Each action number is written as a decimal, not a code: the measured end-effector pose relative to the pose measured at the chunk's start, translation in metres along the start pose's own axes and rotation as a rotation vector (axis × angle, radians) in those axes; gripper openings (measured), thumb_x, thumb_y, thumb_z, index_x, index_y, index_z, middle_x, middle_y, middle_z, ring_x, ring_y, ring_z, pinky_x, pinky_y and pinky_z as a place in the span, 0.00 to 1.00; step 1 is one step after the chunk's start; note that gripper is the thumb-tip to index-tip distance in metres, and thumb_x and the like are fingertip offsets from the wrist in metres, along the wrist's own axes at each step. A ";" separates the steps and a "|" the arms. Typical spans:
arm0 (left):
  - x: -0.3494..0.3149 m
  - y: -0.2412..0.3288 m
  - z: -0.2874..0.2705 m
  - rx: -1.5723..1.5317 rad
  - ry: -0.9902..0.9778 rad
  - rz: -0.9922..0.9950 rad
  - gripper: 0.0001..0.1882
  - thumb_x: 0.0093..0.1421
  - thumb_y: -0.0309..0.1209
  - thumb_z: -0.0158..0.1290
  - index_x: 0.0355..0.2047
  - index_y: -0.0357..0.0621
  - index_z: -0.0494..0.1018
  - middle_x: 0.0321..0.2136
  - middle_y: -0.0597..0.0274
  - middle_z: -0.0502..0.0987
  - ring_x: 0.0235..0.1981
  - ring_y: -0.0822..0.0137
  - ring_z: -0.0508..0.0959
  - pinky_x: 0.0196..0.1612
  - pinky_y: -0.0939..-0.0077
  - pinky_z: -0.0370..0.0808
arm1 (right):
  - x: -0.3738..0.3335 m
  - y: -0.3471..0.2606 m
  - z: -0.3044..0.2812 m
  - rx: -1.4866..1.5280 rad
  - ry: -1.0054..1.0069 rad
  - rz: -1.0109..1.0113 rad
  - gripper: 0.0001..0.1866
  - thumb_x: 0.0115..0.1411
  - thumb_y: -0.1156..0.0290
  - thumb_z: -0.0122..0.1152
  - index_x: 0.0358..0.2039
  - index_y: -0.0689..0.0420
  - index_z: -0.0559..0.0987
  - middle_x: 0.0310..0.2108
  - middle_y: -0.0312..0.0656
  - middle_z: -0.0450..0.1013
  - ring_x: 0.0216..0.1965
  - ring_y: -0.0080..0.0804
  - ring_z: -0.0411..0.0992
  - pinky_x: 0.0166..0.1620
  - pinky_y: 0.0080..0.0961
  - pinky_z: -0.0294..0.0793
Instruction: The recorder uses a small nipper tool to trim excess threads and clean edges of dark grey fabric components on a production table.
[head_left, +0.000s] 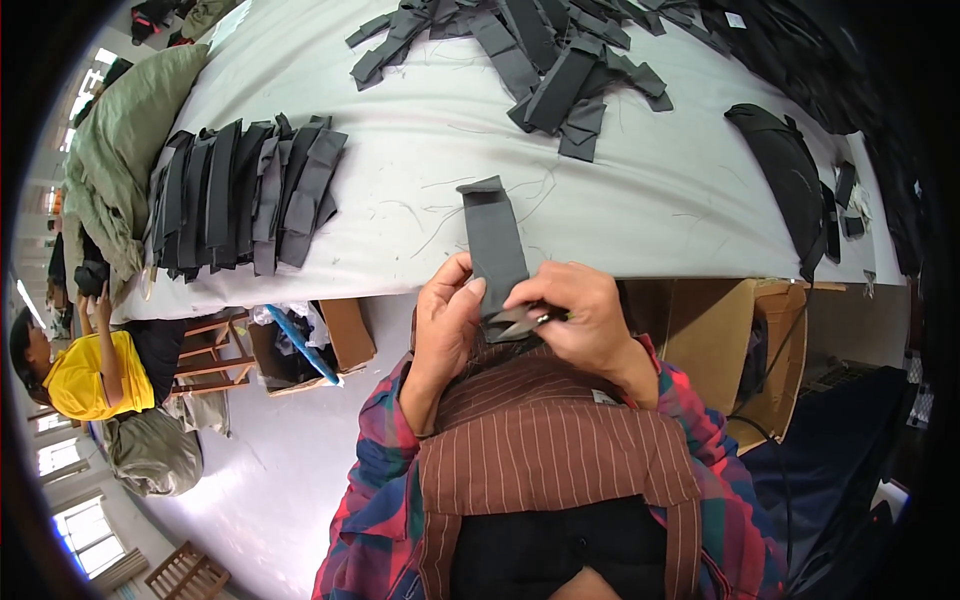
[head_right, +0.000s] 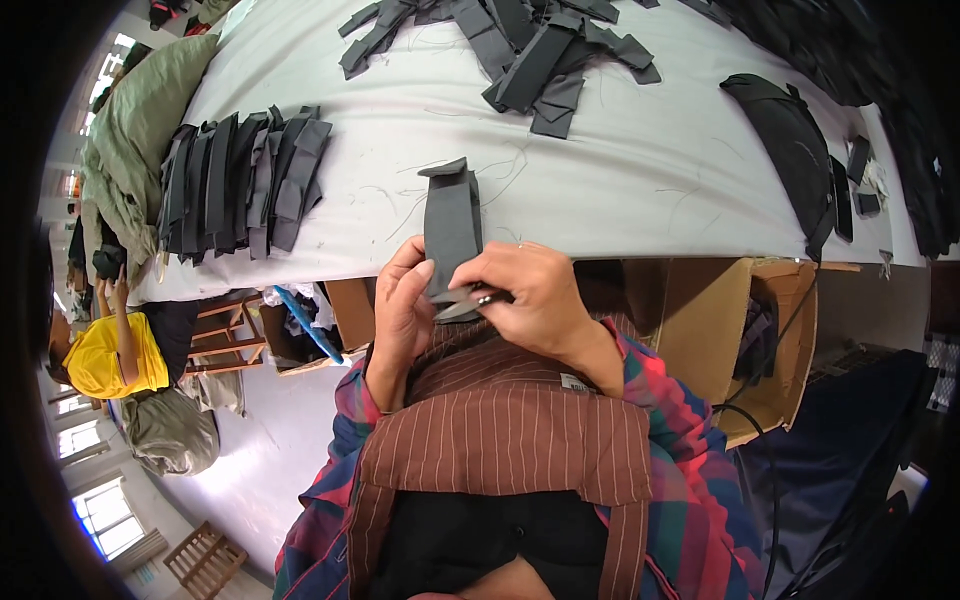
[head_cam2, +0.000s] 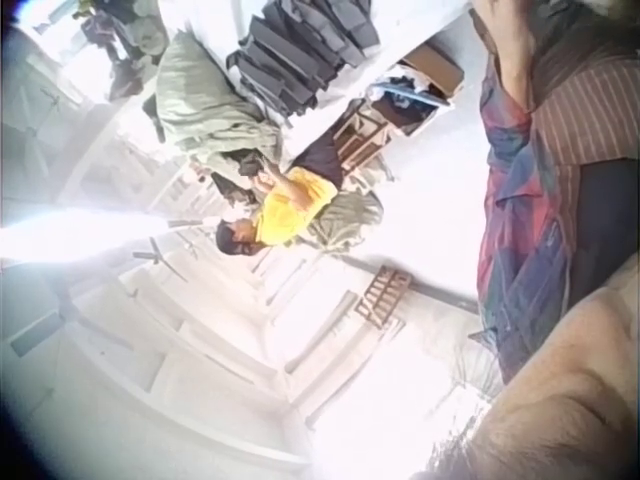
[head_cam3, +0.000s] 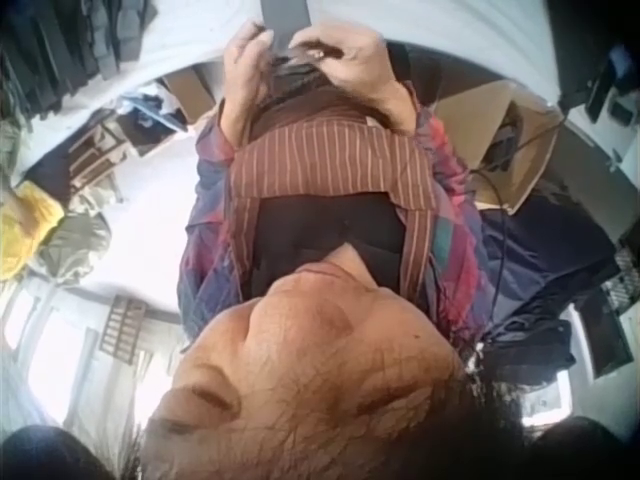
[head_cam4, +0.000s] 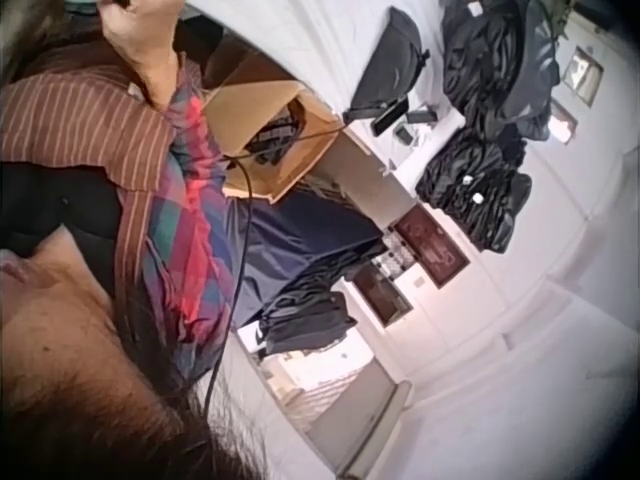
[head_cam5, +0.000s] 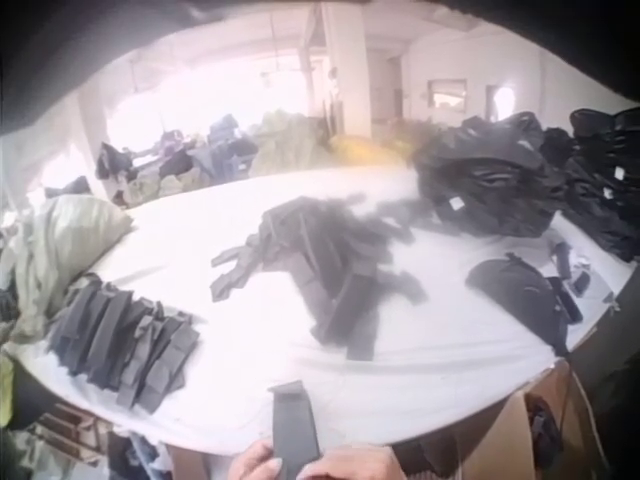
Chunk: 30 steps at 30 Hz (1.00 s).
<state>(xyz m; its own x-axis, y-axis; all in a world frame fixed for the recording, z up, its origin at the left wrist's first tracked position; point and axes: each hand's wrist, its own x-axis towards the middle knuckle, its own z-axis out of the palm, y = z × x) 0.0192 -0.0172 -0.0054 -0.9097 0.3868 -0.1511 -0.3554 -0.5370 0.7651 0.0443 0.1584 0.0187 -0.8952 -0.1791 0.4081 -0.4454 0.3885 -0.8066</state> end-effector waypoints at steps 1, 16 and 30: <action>-0.001 -0.001 0.000 0.084 0.023 0.032 0.14 0.61 0.24 0.45 0.47 0.32 0.68 0.40 0.62 0.74 0.39 0.75 0.73 0.46 0.82 0.69 | 0.000 -0.002 -0.002 0.001 0.000 -0.001 0.16 0.39 0.82 0.64 0.31 0.53 0.80 0.22 0.34 0.72 0.23 0.26 0.69 0.28 0.22 0.64; -0.004 0.007 0.001 0.343 0.061 0.004 0.14 0.58 0.19 0.47 0.46 0.34 0.71 0.36 0.70 0.74 0.28 0.85 0.68 0.30 0.90 0.65 | 0.005 0.010 -0.015 -0.346 0.198 0.078 0.07 0.49 0.67 0.67 0.31 0.50 0.81 0.22 0.32 0.73 0.22 0.32 0.66 0.29 0.28 0.60; -0.004 0.014 0.003 0.472 -0.006 -0.135 0.11 0.56 0.17 0.51 0.40 0.34 0.75 0.30 0.75 0.69 0.27 0.85 0.65 0.29 0.90 0.63 | 0.010 0.018 -0.016 -0.269 0.051 -0.001 0.08 0.46 0.71 0.68 0.30 0.50 0.80 0.23 0.32 0.73 0.24 0.33 0.66 0.30 0.28 0.60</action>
<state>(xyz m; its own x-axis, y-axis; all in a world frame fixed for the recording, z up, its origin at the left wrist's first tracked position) 0.0187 -0.0238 0.0077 -0.8603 0.4349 -0.2659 -0.3327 -0.0839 0.9393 0.0281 0.1776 0.0150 -0.8900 -0.1364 0.4351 -0.4202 0.6156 -0.6667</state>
